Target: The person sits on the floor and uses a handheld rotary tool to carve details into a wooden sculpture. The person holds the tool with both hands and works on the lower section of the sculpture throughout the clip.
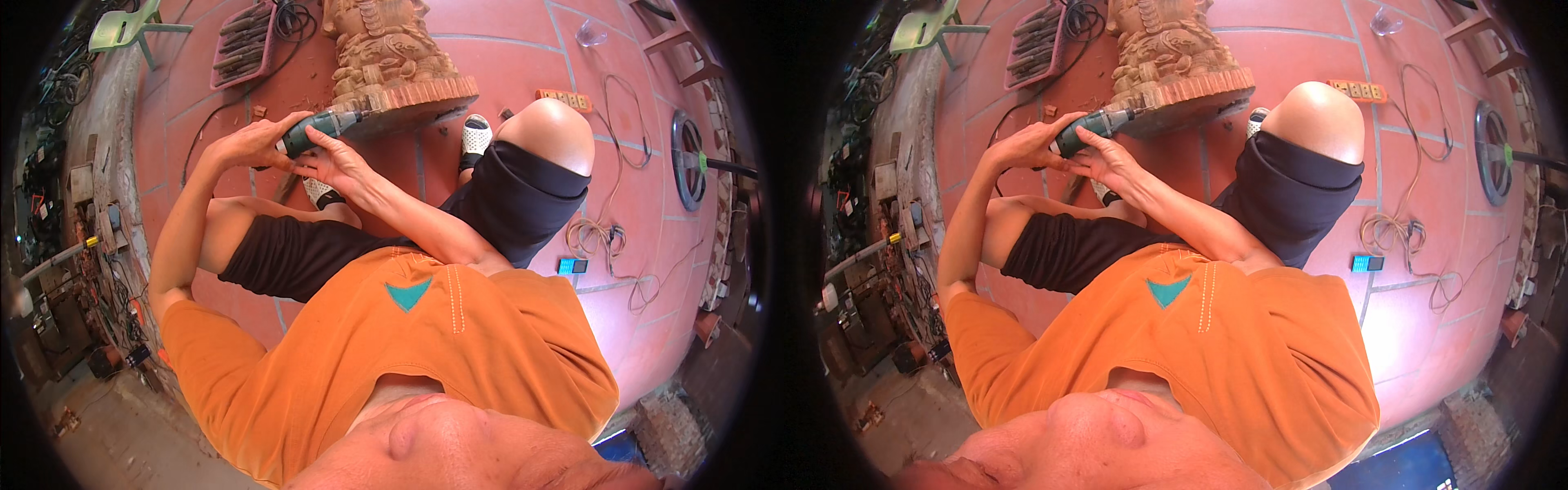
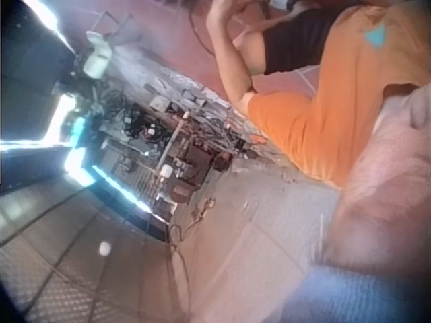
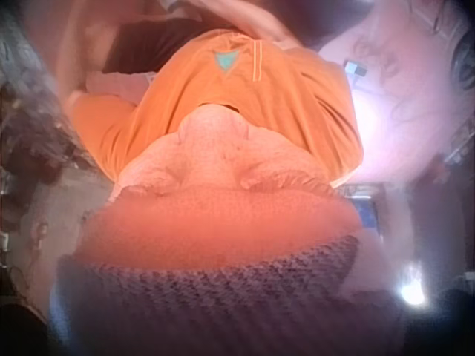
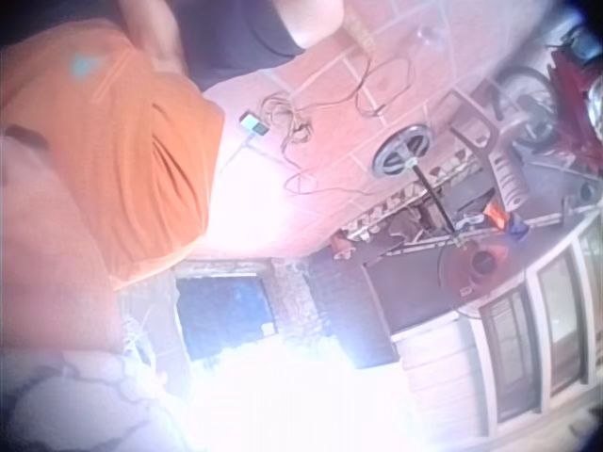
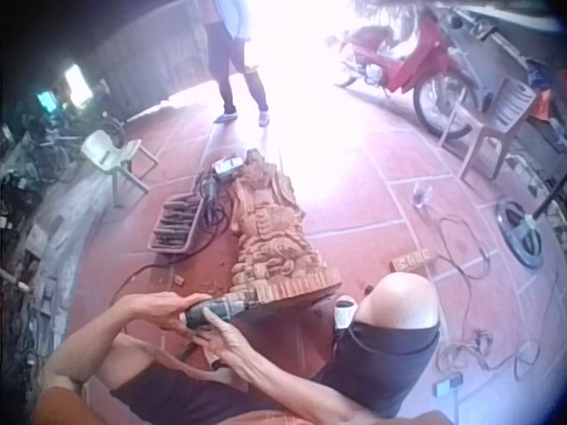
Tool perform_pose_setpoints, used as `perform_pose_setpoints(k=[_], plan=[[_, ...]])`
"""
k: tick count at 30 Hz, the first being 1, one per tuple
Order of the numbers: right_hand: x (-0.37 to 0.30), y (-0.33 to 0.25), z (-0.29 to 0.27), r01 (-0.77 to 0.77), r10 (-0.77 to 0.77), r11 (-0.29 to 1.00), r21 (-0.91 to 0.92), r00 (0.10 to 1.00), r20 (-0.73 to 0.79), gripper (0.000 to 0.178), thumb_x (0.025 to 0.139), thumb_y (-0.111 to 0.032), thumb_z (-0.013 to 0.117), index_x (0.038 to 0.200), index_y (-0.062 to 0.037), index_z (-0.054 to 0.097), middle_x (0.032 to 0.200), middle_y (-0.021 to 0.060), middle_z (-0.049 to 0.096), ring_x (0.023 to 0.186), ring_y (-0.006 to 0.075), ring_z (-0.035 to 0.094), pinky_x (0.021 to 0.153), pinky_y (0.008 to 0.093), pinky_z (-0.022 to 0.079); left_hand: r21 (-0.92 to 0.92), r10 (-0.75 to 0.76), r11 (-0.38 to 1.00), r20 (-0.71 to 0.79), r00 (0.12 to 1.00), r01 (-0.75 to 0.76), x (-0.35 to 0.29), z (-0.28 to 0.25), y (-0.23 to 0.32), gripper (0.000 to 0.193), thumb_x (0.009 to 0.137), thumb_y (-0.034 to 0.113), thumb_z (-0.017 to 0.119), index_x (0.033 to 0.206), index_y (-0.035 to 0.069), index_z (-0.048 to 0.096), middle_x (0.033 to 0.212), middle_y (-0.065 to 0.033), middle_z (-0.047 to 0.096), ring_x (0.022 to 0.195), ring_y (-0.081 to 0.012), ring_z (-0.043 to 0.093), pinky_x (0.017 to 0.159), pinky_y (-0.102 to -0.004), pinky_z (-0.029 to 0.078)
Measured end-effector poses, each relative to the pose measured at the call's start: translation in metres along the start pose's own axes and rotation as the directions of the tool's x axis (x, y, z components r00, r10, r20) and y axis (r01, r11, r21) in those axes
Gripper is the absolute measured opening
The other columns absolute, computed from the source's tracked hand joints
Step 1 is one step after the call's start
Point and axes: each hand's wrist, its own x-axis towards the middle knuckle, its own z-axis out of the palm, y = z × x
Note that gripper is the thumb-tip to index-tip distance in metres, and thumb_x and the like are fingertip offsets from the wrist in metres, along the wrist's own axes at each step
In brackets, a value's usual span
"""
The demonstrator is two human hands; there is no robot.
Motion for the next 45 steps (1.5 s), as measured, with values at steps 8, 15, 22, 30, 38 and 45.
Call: perform_pose_setpoints(k=[8,15,22,30,38,45], plan=[[0.002,-0.002,-0.002,0.001,-0.001,1.0,0.015,1.0,0.004,0.051,0.088,-0.025,0.074,0.128,-0.0079,0.048,0.12,0.0137,0.059,0.113,0.0305,0.06,0.086,0.0455,0.057,0.035,0.03,0.999,-0.026,0.999,-0.029,0.005,0.001,-0.002,0.098,0.071,0.039,0.083,0.149,0.019,0.026,0.086,-0.0199,0.065,0.078,-0.0372,0.065,0.068,-0.047,0.048],[0.0,-0.003,0.002,0.023,-0.022,1.0,0.009,1.0,-0.017,0.044,0.088,-0.025,0.073,0.123,-0.0083,0.051,0.112,0.0116,0.062,0.103,0.0265,0.065,0.084,0.0449,0.058,0.022,-0.048,0.999,0.041,0.998,0.047,0.005,-0.007,0.013,0.097,0.073,0.037,0.083,0.149,0.02,0.026,0.091,-0.0205,0.067,0.081,-0.0367,0.067,0.07,-0.046,0.049],[0.004,-0.003,-0.002,0.021,-0.02,0.999,0.032,1.0,-0.02,0.047,0.087,-0.023,0.075,0.124,-0.01,0.05,0.116,0.0095,0.06,0.107,0.0281,0.064,0.087,0.0477,0.057,0.034,0.06,0.998,-0.055,0.997,-0.058,0.009,0.0,0.0,0.102,0.069,0.049,0.082,0.148,0.016,0.028,0.077,-0.0214,0.064,0.074,-0.0387,0.065,0.066,-0.0468,0.048],[0.007,-0.005,-0.005,0.004,-0.004,0.999,0.035,1.0,-0.007,0.049,0.086,-0.022,0.076,0.125,-0.0111,0.049,0.12,0.0081,0.057,0.11,0.0283,0.061,0.089,0.0489,0.056,0.043,-0.038,0.998,-0.009,0.999,0.038,0.008,-0.005,0.007,0.097,0.072,0.038,0.083,0.149,0.023,0.027,0.094,-0.0214,0.067,0.083,-0.0386,0.066,0.07,-0.0477,0.049],[0.017,-0.003,-0.01,0.028,-0.028,0.999,0.025,1.0,0.004,0.05,0.086,-0.022,0.076,0.126,-0.0112,0.048,0.118,0.0088,0.056,0.109,0.0301,0.062,0.09,0.049,0.056,0.062,-0.037,0.997,-0.024,0.999,0.039,0.01,-0.005,0.002,0.097,0.071,0.038,0.084,0.148,0.02,0.028,0.096,-0.0228,0.066,0.087,-0.0399,0.066,0.072,-0.0488,0.05],[0.02,-0.008,-0.007,0.028,-0.029,0.999,0.04,0.999,0.025,0.049,0.087,-0.022,0.074,0.127,-0.0104,0.048,0.118,0.0108,0.059,0.109,0.0306,0.062,0.089,0.049,0.056,0.083,0.015,0.997,-0.07,0.997,-0.01,0.012,-0.005,-0.003,0.096,0.072,0.039,0.084,0.148,0.019,0.028,0.097,-0.0241,0.066,0.087,-0.0407,0.066,0.071,-0.0483,0.05]])
